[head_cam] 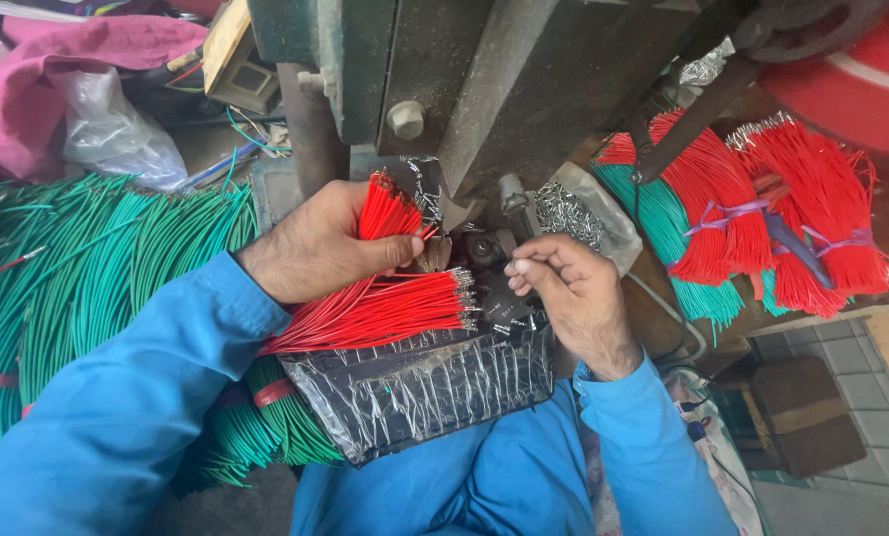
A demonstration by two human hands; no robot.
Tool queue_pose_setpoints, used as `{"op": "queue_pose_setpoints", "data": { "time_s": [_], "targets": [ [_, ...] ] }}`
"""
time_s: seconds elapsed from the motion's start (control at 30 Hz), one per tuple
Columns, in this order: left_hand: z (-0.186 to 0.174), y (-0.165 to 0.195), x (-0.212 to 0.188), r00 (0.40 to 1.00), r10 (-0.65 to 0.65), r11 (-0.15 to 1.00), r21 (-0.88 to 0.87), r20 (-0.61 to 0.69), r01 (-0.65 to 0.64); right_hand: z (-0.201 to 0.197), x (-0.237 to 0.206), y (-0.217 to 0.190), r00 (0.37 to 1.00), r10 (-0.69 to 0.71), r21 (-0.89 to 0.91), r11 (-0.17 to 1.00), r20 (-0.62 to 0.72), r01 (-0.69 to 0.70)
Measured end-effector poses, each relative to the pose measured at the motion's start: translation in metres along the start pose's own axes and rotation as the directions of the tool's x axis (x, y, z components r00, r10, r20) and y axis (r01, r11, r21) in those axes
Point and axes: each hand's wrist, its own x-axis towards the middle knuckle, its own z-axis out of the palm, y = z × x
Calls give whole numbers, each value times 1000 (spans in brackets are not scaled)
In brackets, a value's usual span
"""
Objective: The person repeatedly inserts red insulated wires into a press machine and crimps metal terminals onto their ends. The operator holds a bundle of wires in the left hand and feeds them one by one into the tool, then releases the finished wires onto a tray.
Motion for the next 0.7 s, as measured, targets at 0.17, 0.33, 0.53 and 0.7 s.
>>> {"op": "queue_pose_setpoints", "data": {
  "time_s": [0.17, 0.33, 0.53, 0.7],
  "targets": [
    [-1, 0, 0, 999, 46, 997, 65, -25, -44, 31, 16, -11, 988, -157, 151, 976, 7, 154],
    [0, 1, -2, 999, 27, 996, 81, -34, -24, 53, 23, -15, 984, -175, 110, 979, 6, 174],
    [0, 1, 0, 996, 81, 992, 98, -41, -77, 53, 29, -4, 994, -110, 104, 989, 30, 106],
    [-1, 0, -1, 997, 60, 986, 157, -40, -53, 52, 32, 2, 993, -122, 42, 992, -1, 122]
  ]
}}
